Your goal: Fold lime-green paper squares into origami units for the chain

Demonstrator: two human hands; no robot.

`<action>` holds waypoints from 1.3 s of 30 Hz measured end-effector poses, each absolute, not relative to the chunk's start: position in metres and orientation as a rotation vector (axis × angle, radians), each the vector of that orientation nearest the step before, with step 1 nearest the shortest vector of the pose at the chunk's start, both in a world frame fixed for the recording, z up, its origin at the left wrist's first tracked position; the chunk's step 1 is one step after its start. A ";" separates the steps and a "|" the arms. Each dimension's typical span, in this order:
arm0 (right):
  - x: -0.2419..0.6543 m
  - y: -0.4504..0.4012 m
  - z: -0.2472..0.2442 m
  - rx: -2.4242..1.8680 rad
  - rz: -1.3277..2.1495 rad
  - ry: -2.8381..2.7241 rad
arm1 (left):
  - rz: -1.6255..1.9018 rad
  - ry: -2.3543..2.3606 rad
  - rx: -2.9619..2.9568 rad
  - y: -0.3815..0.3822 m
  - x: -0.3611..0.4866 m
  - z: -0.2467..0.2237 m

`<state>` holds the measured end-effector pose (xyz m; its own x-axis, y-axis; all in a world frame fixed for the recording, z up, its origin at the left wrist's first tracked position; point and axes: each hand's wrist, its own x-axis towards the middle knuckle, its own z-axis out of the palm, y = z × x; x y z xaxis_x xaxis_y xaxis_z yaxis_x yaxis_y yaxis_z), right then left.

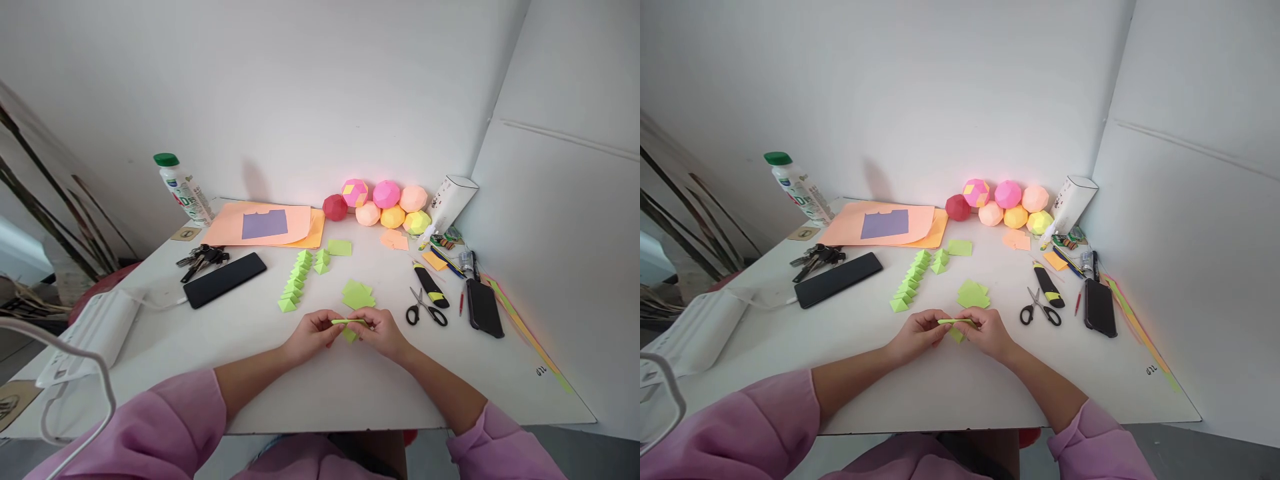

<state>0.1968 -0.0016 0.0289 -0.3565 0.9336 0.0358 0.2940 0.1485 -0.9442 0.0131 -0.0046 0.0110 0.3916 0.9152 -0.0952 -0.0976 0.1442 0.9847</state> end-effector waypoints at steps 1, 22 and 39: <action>0.197 -0.002 0.029 -1.173 1.208 -1.778 | 0.880 0.884 1.195 -0.005 0.013 0.011; 0.198 -0.002 0.040 -1.178 1.446 -1.634 | 0.935 0.908 1.197 -0.006 0.013 0.010; 0.198 0.000 0.035 -1.171 1.619 -1.565 | 0.975 0.793 1.289 -0.009 0.015 0.008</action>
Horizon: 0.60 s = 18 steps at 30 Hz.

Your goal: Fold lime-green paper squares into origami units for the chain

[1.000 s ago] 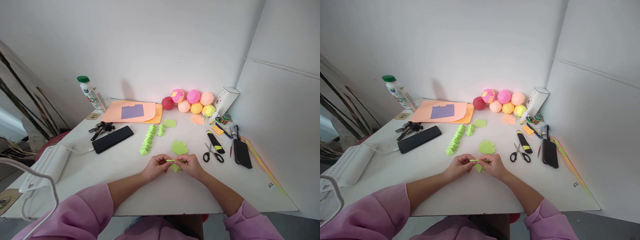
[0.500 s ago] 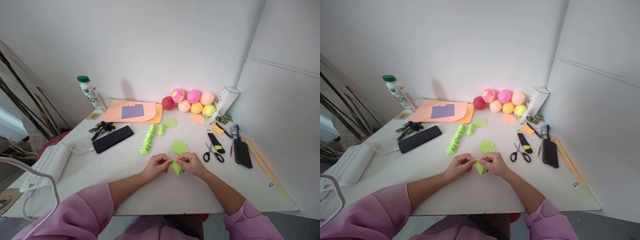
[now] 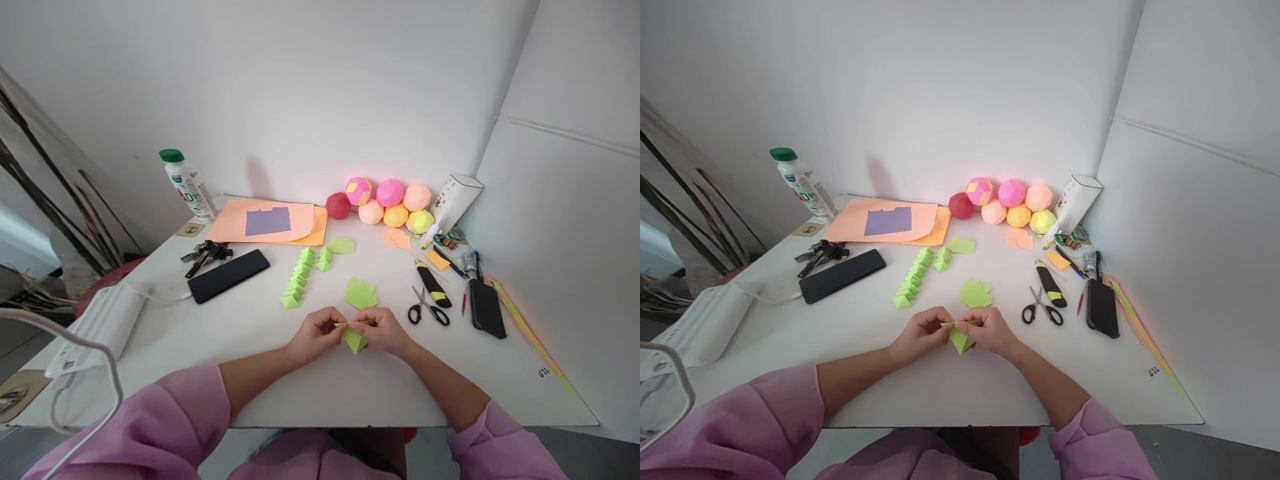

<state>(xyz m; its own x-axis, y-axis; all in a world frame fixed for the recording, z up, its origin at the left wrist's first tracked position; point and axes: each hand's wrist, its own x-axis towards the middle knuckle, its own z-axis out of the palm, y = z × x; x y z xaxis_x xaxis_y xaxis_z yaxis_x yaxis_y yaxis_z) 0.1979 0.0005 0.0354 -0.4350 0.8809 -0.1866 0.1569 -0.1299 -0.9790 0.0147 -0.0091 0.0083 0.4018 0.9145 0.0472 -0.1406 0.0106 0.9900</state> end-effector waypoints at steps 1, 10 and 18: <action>0.197 0.000 0.035 -1.176 1.613 -1.578 | 0.977 0.801 1.295 -0.009 0.015 0.008; 0.200 0.002 0.038 -1.197 1.498 -1.654 | 0.987 0.931 1.286 -0.010 0.013 0.009; 0.205 0.004 0.042 -1.179 1.554 -1.559 | 1.105 0.855 1.169 -0.006 0.009 0.013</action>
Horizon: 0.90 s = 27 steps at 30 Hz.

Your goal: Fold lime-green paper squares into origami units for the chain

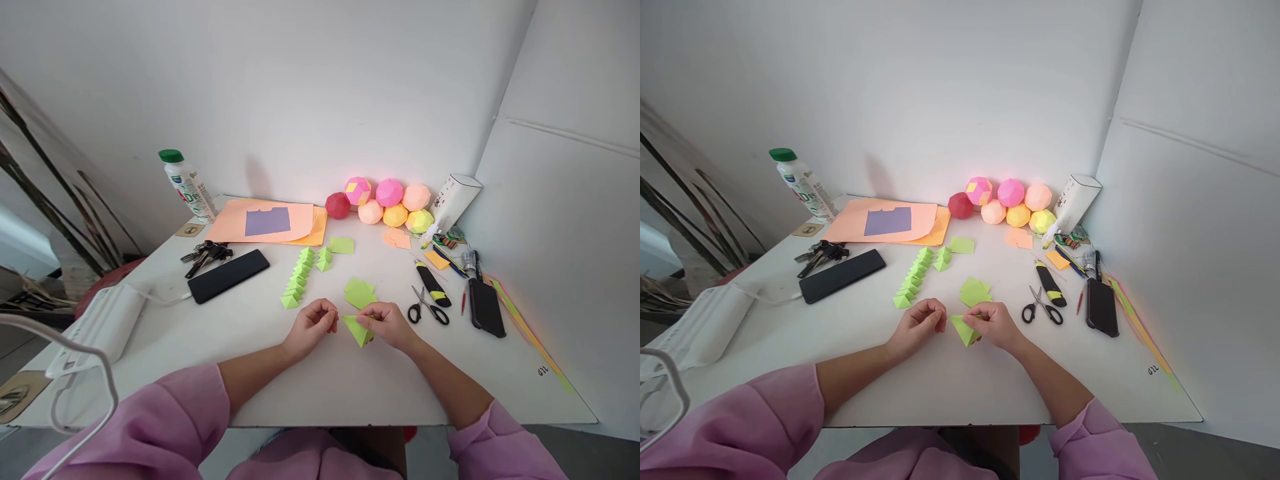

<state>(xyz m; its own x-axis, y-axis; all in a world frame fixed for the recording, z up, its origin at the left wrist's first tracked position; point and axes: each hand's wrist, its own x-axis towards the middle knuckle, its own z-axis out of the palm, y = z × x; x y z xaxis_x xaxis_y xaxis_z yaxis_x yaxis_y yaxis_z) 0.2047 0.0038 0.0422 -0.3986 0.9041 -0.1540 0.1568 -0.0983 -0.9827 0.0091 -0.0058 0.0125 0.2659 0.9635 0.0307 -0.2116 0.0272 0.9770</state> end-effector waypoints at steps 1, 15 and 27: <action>0.203 0.003 0.042 -1.181 1.546 -1.566 | 1.086 0.827 1.169 -0.006 0.010 0.012; 0.193 -0.006 0.041 -1.168 1.468 -1.651 | 0.927 0.833 1.205 -0.008 0.014 0.015; 0.199 -0.002 0.044 -1.197 1.203 -1.731 | 0.999 0.828 1.176 -0.007 0.010 0.013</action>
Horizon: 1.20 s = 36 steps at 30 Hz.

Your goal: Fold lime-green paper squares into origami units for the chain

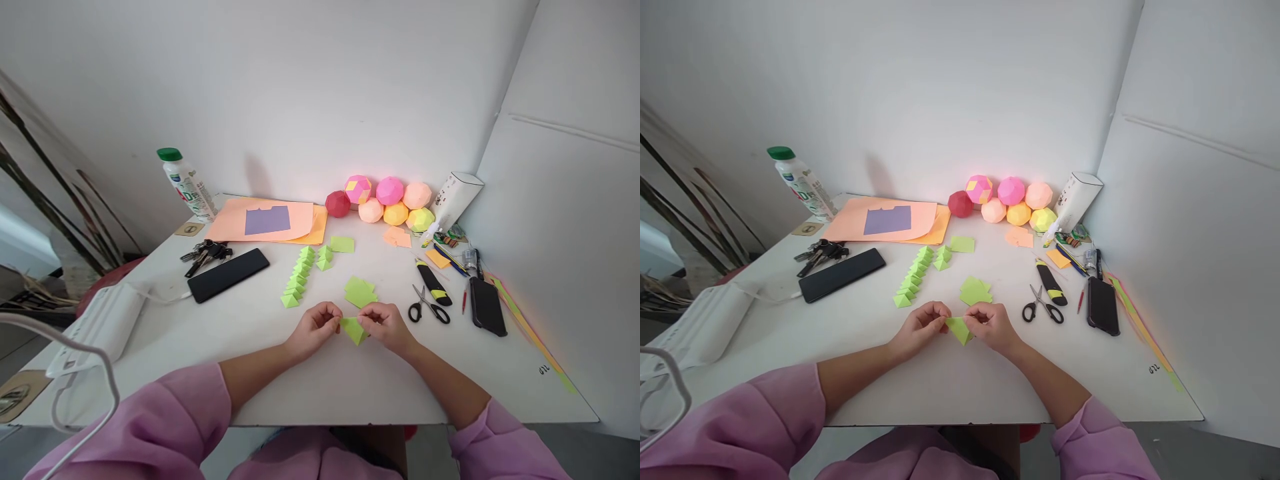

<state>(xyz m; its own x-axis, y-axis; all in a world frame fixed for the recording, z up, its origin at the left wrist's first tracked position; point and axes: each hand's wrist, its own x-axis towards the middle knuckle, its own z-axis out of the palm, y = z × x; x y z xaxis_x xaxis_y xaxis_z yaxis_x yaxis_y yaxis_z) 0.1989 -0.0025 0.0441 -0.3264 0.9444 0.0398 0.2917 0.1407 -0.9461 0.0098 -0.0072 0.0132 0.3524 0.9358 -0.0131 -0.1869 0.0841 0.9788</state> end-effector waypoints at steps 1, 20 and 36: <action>0.199 -0.003 0.043 -1.189 1.211 -1.735 | 0.988 0.810 1.176 -0.007 0.010 0.013; 0.207 0.006 0.046 -1.221 1.038 -1.809 | 1.022 0.868 1.278 -0.005 0.009 0.005; 0.198 0.000 0.040 -1.188 1.283 -1.689 | 1.066 0.894 1.123 -0.001 0.012 0.003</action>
<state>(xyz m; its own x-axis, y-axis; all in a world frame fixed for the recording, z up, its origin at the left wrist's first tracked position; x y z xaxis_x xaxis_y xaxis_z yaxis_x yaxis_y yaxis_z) 0.1978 -0.0004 0.0399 -0.3382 0.9411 -0.0003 0.2524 0.0905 -0.9634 0.0120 -0.0011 0.0034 0.2638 0.9640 -0.0331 -0.2010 0.0885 0.9756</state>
